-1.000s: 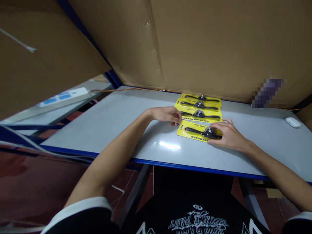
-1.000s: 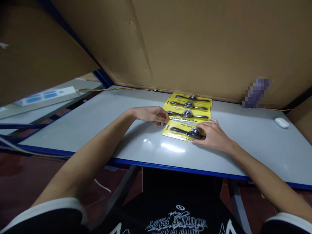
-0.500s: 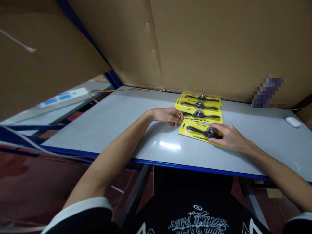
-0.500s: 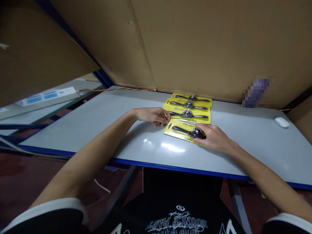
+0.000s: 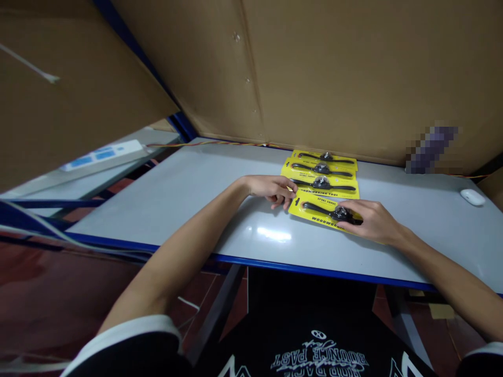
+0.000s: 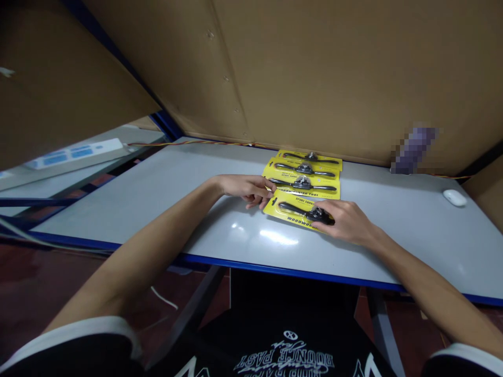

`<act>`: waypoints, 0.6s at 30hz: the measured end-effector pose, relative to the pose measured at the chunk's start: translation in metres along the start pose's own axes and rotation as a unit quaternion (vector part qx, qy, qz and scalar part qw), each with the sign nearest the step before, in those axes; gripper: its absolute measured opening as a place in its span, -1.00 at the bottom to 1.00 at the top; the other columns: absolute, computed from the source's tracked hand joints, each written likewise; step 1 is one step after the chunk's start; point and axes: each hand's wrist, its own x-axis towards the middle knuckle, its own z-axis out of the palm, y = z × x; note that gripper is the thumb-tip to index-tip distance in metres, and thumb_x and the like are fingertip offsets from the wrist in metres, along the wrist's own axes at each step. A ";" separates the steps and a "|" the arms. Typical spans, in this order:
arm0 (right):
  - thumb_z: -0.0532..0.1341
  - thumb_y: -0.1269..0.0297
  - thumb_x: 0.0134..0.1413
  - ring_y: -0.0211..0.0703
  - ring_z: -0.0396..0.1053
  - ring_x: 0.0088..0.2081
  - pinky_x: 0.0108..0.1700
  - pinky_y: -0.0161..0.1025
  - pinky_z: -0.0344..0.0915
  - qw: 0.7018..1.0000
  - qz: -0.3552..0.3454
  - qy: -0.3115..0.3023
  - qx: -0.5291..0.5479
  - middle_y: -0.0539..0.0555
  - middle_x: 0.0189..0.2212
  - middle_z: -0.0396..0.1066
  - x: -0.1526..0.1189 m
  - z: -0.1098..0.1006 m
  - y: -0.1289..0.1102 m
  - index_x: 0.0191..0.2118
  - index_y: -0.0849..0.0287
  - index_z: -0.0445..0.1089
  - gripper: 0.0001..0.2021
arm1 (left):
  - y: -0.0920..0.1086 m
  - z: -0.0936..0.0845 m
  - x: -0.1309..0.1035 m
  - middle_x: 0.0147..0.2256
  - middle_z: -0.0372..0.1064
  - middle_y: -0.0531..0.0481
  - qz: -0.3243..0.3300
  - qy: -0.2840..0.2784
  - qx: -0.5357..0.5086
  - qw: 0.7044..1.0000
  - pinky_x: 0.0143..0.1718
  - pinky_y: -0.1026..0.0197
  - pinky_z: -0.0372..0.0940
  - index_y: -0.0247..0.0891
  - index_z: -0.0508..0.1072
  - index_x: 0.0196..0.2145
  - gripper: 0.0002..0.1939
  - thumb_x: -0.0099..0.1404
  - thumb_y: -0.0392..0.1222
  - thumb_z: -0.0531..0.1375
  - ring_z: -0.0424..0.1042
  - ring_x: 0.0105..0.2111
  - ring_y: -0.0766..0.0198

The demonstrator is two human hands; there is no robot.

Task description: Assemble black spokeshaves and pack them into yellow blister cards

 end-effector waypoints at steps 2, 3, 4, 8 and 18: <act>0.26 0.00 0.33 0.14 0.64 -0.05 0.01 0.09 0.57 1.000 -0.012 0.002 -0.002 0.21 -0.01 0.67 0.000 -0.001 0.001 0.14 0.16 0.58 -0.57 | 0.000 0.002 0.001 -0.46 0.52 -0.05 0.009 -0.005 -0.009 1.000 -0.65 0.29 -0.14 -0.21 0.30 -0.30 -0.67 0.33 0.03 0.32 0.35 -0.65 0.35; 0.27 0.00 0.33 0.12 0.64 -0.09 -0.03 0.07 0.57 1.000 -0.017 0.001 -0.002 0.21 -0.04 0.68 0.000 -0.002 0.001 0.13 0.16 0.58 -0.57 | 0.000 0.003 0.002 -0.47 0.52 -0.05 0.013 -0.006 -0.015 1.000 -0.66 0.28 -0.16 -0.21 0.29 -0.32 -0.68 0.34 0.02 0.31 0.34 -0.65 0.36; 0.27 0.00 0.32 0.10 0.64 -0.13 -0.06 0.05 0.57 1.000 -0.023 -0.002 -0.002 0.20 -0.07 0.68 0.000 -0.003 0.002 0.12 0.16 0.58 -0.58 | 0.000 0.004 0.002 -0.48 0.51 -0.06 0.016 -0.008 -0.020 1.000 -0.67 0.28 -0.18 -0.21 0.28 -0.34 -0.69 0.35 0.00 0.30 0.34 -0.66 0.36; 0.28 0.00 0.31 0.05 0.61 -0.20 -0.10 0.03 0.54 0.999 -0.036 -0.016 0.000 0.20 -0.14 0.67 0.001 -0.008 0.001 0.06 0.15 0.59 -0.62 | -0.001 0.006 0.005 -0.50 0.50 -0.09 0.018 -0.023 -0.020 0.999 -0.69 0.27 -0.20 -0.22 0.29 -0.39 -0.68 0.38 0.01 0.26 0.34 -0.67 0.35; 0.29 -0.02 0.31 0.17 0.57 0.04 0.11 0.13 0.52 0.996 0.027 -0.065 0.061 0.21 0.10 0.57 0.007 -0.010 -0.004 0.20 0.07 0.46 -0.55 | 0.002 0.004 0.001 -0.55 0.44 -0.05 -0.003 0.000 -0.010 1.000 -0.67 0.28 -0.11 -0.21 0.31 -0.37 -0.69 0.38 0.02 0.25 0.32 -0.65 0.32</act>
